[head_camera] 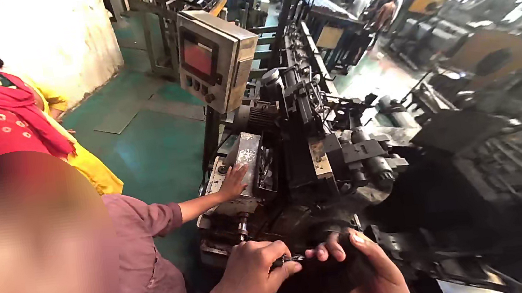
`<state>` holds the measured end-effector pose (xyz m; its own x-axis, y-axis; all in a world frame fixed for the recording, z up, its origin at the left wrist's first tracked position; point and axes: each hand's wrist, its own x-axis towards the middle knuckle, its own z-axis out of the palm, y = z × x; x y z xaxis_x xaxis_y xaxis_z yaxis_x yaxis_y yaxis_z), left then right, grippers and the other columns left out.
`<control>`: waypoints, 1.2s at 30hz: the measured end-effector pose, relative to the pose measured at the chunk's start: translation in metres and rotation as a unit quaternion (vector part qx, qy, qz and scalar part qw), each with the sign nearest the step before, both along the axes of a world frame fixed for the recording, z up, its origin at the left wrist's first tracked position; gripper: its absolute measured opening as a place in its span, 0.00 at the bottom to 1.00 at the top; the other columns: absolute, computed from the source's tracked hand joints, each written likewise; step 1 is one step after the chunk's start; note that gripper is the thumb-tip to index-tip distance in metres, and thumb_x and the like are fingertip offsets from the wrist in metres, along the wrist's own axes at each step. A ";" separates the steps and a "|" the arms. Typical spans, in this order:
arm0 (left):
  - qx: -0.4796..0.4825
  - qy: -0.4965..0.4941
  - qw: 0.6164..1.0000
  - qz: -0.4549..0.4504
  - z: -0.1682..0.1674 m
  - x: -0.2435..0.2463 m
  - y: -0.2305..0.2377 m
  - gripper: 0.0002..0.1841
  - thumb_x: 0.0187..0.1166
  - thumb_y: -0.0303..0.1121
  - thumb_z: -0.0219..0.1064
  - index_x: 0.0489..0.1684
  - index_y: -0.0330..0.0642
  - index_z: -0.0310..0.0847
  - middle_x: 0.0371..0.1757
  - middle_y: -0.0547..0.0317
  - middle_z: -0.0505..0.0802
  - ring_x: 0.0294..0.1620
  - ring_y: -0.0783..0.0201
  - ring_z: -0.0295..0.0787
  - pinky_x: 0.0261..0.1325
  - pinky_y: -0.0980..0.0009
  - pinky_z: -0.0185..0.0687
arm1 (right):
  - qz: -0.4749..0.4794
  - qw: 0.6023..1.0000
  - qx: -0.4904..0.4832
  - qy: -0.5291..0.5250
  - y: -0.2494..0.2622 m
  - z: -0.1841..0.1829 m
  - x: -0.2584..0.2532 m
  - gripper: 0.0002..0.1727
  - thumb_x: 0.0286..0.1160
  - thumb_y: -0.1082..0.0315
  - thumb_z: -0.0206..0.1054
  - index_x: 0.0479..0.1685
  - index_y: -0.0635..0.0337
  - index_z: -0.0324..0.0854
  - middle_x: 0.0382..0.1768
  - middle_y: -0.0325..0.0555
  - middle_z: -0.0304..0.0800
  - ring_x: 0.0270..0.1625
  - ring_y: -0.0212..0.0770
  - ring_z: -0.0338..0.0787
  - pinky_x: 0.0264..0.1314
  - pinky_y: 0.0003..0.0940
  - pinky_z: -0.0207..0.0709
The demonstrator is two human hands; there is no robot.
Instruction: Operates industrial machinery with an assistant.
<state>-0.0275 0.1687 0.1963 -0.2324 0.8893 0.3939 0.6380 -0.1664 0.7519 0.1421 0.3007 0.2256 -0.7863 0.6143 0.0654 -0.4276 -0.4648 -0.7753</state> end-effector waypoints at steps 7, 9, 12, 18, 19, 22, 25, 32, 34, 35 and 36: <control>0.059 -0.116 0.989 0.065 -0.009 0.015 -0.002 0.15 0.88 0.35 0.58 0.40 0.38 0.91 0.36 0.58 0.94 0.40 0.72 0.89 0.53 0.72 0.83 | -0.021 0.996 0.078 -0.023 -0.003 -0.006 -0.015 0.10 0.72 0.55 0.73 0.28 0.47 0.84 0.21 0.36 0.86 0.32 0.37 0.93 0.52 0.42 0.90; 0.056 -0.228 0.972 0.021 -0.006 0.016 -0.001 0.15 0.88 0.32 0.55 0.40 0.34 0.87 0.34 0.61 0.90 0.36 0.80 0.82 0.45 0.80 0.78 | -0.036 0.968 0.235 -0.080 -0.001 -0.014 -0.017 0.11 0.68 0.54 0.78 0.40 0.43 0.82 0.27 0.31 0.89 0.35 0.29 0.92 0.50 0.33 0.90; 0.024 -0.248 0.968 -0.004 0.002 0.016 -0.001 0.15 0.88 0.33 0.55 0.37 0.34 0.86 0.29 0.63 0.86 0.31 0.79 0.79 0.39 0.80 0.75 | -0.013 0.865 0.472 -0.169 -0.002 -0.023 -0.015 0.23 0.61 0.46 0.83 0.44 0.54 0.86 0.32 0.28 0.85 0.36 0.18 0.80 0.41 0.17 0.75; -0.089 -0.159 0.983 -0.025 0.009 0.004 -0.005 0.18 0.89 0.37 0.52 0.37 0.36 0.84 0.26 0.60 0.82 0.28 0.70 0.76 0.37 0.71 0.72 | 0.088 0.763 0.590 -0.248 0.005 -0.006 -0.008 0.11 0.78 0.64 0.66 0.42 0.60 0.92 0.47 0.49 0.93 0.51 0.36 0.91 0.56 0.36 0.84; -0.113 -0.166 0.979 -0.035 0.010 0.001 -0.005 0.18 0.89 0.37 0.52 0.37 0.36 0.84 0.26 0.61 0.81 0.29 0.70 0.75 0.38 0.70 0.71 | 0.132 0.765 0.574 -0.260 0.009 -0.002 -0.008 0.11 0.78 0.66 0.64 0.43 0.61 0.91 0.41 0.47 0.94 0.44 0.34 0.91 0.50 0.35 0.84; -0.154 -0.237 0.955 -0.086 0.007 -0.006 -0.005 0.16 0.88 0.35 0.54 0.38 0.36 0.85 0.29 0.64 0.82 0.32 0.75 0.75 0.40 0.74 0.71 | 0.243 0.752 0.528 -0.310 0.022 0.012 -0.010 0.12 0.77 0.66 0.64 0.46 0.63 0.90 0.37 0.45 0.93 0.40 0.33 0.89 0.46 0.36 0.82; -0.163 -0.308 0.926 -0.143 0.004 -0.007 -0.008 0.13 0.87 0.31 0.53 0.43 0.35 0.85 0.34 0.68 0.84 0.35 0.82 0.76 0.42 0.81 0.73 | 0.323 0.753 0.491 -0.295 0.036 0.020 -0.012 0.09 0.75 0.67 0.65 0.37 0.64 0.88 0.29 0.38 0.85 0.32 0.25 0.80 0.36 0.27 0.73; -0.204 -0.185 0.953 -0.125 0.018 -0.011 -0.018 0.15 0.80 0.29 0.51 0.46 0.34 0.85 0.34 0.56 0.85 0.34 0.67 0.77 0.40 0.65 0.72 | 0.296 0.718 0.550 -0.307 0.042 0.023 -0.025 0.09 0.77 0.68 0.69 0.46 0.63 0.90 0.40 0.44 0.92 0.42 0.31 0.88 0.49 0.33 0.81; -0.182 -0.215 0.956 -0.086 0.016 -0.005 -0.022 0.15 0.81 0.27 0.49 0.45 0.34 0.84 0.37 0.57 0.84 0.37 0.70 0.77 0.43 0.70 0.73 | 0.191 0.682 0.647 -0.284 0.031 0.025 -0.024 0.08 0.75 0.69 0.70 0.42 0.60 0.93 0.41 0.47 0.95 0.46 0.42 0.94 0.53 0.47 0.85; -0.155 -0.237 0.957 -0.063 0.013 0.000 -0.024 0.15 0.80 0.26 0.47 0.43 0.34 0.83 0.37 0.59 0.83 0.38 0.73 0.76 0.43 0.73 0.72 | 0.143 0.675 0.675 -0.260 0.027 0.024 -0.024 0.07 0.72 0.69 0.69 0.41 0.57 0.94 0.41 0.45 0.96 0.46 0.42 0.95 0.52 0.47 0.87; -0.124 -0.255 0.958 -0.041 0.011 0.003 -0.026 0.15 0.80 0.25 0.47 0.43 0.34 0.83 0.38 0.61 0.83 0.39 0.75 0.76 0.44 0.75 0.72 | 0.116 0.685 0.679 -0.237 0.025 0.024 -0.025 0.08 0.72 0.69 0.68 0.40 0.56 0.94 0.40 0.41 0.96 0.44 0.37 0.94 0.49 0.41 0.88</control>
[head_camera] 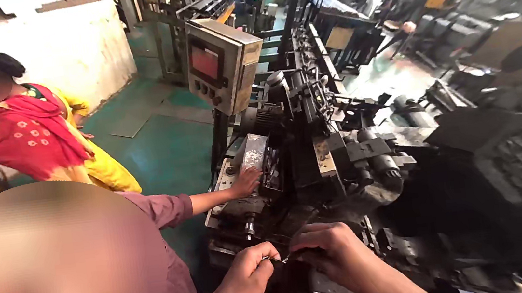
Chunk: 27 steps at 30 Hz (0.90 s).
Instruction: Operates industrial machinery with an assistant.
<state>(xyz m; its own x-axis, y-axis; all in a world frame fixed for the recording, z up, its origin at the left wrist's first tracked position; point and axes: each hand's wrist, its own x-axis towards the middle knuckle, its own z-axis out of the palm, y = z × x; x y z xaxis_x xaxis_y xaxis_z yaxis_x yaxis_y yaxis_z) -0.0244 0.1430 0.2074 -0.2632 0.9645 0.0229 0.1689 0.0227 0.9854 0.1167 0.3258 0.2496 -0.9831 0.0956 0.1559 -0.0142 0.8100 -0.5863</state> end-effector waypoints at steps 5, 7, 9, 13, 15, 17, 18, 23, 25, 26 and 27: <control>0.095 0.088 0.988 0.080 0.000 0.004 -0.020 0.17 0.87 0.42 0.58 0.46 0.36 0.86 0.34 0.57 0.90 0.34 0.72 0.83 0.40 0.72 0.79 | 0.022 0.913 -0.386 -0.131 -0.007 0.005 -0.016 0.14 0.78 0.68 0.50 0.36 0.47 0.82 0.30 0.22 0.81 0.34 0.17 0.80 0.39 0.18 0.75; 0.101 0.164 0.976 0.105 0.004 0.004 -0.029 0.16 0.87 0.38 0.55 0.45 0.36 0.87 0.32 0.53 0.90 0.30 0.65 0.84 0.36 0.65 0.80 | 0.048 0.888 -0.429 -0.160 -0.012 0.007 -0.022 0.15 0.78 0.67 0.47 0.35 0.42 0.82 0.30 0.19 0.81 0.34 0.17 0.80 0.39 0.17 0.75; 0.104 0.206 0.967 0.105 0.012 0.003 -0.038 0.15 0.84 0.32 0.53 0.46 0.35 0.86 0.34 0.50 0.91 0.32 0.61 0.86 0.37 0.63 0.81 | 0.082 0.896 -0.406 -0.163 -0.013 0.011 -0.027 0.16 0.78 0.66 0.49 0.34 0.42 0.83 0.29 0.18 0.81 0.33 0.15 0.79 0.37 0.15 0.73; 0.136 0.183 0.968 0.102 0.020 0.011 -0.047 0.11 0.76 0.23 0.54 0.38 0.31 0.85 0.35 0.46 0.90 0.36 0.59 0.87 0.40 0.65 0.81 | 0.234 0.940 -0.214 -0.124 -0.014 0.022 -0.037 0.20 0.85 0.50 0.62 0.38 0.59 0.85 0.27 0.32 0.81 0.29 0.20 0.76 0.31 0.18 0.69; 0.154 0.162 0.969 0.104 0.021 0.017 -0.050 0.10 0.74 0.21 0.54 0.34 0.29 0.83 0.32 0.45 0.87 0.35 0.59 0.84 0.40 0.67 0.79 | 0.288 0.943 -0.140 -0.091 -0.017 0.026 -0.039 0.21 0.84 0.52 0.65 0.34 0.63 0.85 0.24 0.40 0.82 0.28 0.26 0.78 0.30 0.23 0.70; 0.144 0.170 0.968 0.112 0.030 0.021 -0.060 0.11 0.74 0.21 0.52 0.35 0.29 0.82 0.31 0.43 0.87 0.34 0.56 0.85 0.39 0.65 0.79 | 0.323 0.932 -0.138 -0.086 -0.019 0.034 -0.040 0.16 0.85 0.61 0.64 0.37 0.66 0.87 0.33 0.46 0.86 0.40 0.30 0.83 0.45 0.24 0.76; 0.139 0.189 0.965 0.120 0.033 0.023 -0.065 0.11 0.74 0.22 0.51 0.35 0.31 0.82 0.29 0.44 0.87 0.31 0.55 0.85 0.36 0.62 0.78 | 0.331 0.926 -0.154 -0.094 -0.021 0.037 -0.041 0.14 0.85 0.64 0.63 0.39 0.67 0.87 0.36 0.47 0.87 0.43 0.30 0.84 0.48 0.23 0.77; 0.109 0.284 0.946 0.113 0.050 0.023 -0.091 0.17 0.85 0.38 0.52 0.37 0.33 0.82 0.24 0.46 0.86 0.23 0.50 0.85 0.23 0.55 0.74 | 0.307 0.910 -0.251 -0.123 -0.041 0.048 -0.037 0.11 0.79 0.76 0.57 0.43 0.68 0.87 0.33 0.39 0.89 0.35 0.17 0.83 0.39 0.14 0.76; 0.104 0.347 0.926 0.108 0.052 0.025 -0.097 0.19 0.86 0.43 0.54 0.35 0.36 0.82 0.22 0.49 0.85 0.20 0.53 0.83 0.20 0.58 0.72 | 0.319 0.907 -0.249 -0.120 -0.047 0.052 -0.038 0.12 0.79 0.77 0.54 0.41 0.69 0.85 0.30 0.40 0.86 0.32 0.18 0.80 0.36 0.14 0.72; 0.104 0.375 0.916 0.092 0.055 0.024 -0.100 0.18 0.86 0.43 0.56 0.34 0.37 0.81 0.21 0.51 0.84 0.19 0.54 0.82 0.19 0.59 0.72 | 0.327 0.911 -0.226 -0.112 -0.051 0.054 -0.038 0.12 0.78 0.76 0.52 0.37 0.69 0.84 0.27 0.41 0.83 0.30 0.22 0.78 0.33 0.17 0.70; 0.098 0.402 0.908 0.072 0.060 0.024 -0.104 0.18 0.86 0.44 0.57 0.33 0.38 0.81 0.19 0.52 0.82 0.18 0.54 0.81 0.17 0.60 0.71 | 0.335 0.918 -0.186 -0.102 -0.054 0.057 -0.038 0.13 0.78 0.75 0.51 0.35 0.69 0.83 0.25 0.45 0.81 0.28 0.28 0.78 0.32 0.23 0.70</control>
